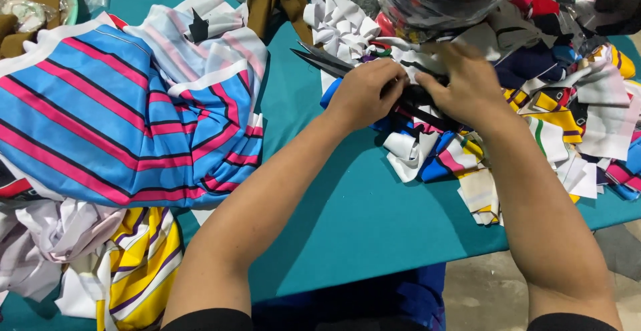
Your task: Rolling small strips of fabric into tight bundles and trimming them with scissors on a work table.
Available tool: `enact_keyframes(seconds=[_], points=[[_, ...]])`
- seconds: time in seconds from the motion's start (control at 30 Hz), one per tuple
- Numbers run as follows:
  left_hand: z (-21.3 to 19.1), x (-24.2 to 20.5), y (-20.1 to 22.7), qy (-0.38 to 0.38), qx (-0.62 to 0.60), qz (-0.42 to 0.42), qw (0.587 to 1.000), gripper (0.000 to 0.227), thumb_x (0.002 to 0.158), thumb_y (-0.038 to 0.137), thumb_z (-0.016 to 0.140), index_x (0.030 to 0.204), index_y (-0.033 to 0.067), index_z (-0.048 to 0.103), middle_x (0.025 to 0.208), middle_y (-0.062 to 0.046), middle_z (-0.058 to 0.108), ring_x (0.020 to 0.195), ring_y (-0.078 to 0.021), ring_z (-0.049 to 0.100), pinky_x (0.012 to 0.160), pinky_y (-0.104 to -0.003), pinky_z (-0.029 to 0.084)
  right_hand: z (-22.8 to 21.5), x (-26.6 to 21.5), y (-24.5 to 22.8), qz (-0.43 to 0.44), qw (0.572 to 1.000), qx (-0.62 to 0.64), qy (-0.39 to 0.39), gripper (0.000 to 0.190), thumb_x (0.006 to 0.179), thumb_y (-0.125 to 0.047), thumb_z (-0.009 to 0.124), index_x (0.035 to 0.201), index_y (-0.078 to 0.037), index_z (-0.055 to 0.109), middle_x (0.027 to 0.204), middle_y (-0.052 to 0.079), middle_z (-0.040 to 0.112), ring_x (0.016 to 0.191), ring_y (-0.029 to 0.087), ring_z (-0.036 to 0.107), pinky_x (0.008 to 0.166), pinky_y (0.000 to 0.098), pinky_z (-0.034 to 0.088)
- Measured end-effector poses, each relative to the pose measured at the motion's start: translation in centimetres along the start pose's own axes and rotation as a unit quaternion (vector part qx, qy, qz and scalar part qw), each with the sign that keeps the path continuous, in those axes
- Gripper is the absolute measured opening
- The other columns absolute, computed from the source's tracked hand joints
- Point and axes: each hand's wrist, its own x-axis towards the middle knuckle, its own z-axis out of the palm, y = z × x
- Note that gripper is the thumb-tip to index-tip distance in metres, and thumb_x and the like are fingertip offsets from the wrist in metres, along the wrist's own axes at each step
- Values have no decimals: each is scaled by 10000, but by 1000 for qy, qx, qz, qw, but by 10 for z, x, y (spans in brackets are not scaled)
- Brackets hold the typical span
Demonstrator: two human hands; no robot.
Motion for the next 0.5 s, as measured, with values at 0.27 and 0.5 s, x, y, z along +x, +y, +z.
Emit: enact_keyframes(seconds=[0.27,0.5], points=[[4,-6,-22,92,135,-115,980,191,985,179,649,1157,98,645,1111,-87,695,1048,-315,622,869,-456,502,23,-1,66,18,984,6,179,224,987,42,587,820,-71,684,657,61,622,485,176,493,409,339,369],[6,-5,-15,46,151,-45,986,358,963,217,747,1264,65,625,1256,-124,659,1173,-336,613,980,-479,494,-15,-11,43,-101,889,75,440,234,971,152,505,1084,121,707,995,225,716,866,298,674,720,379,523]])
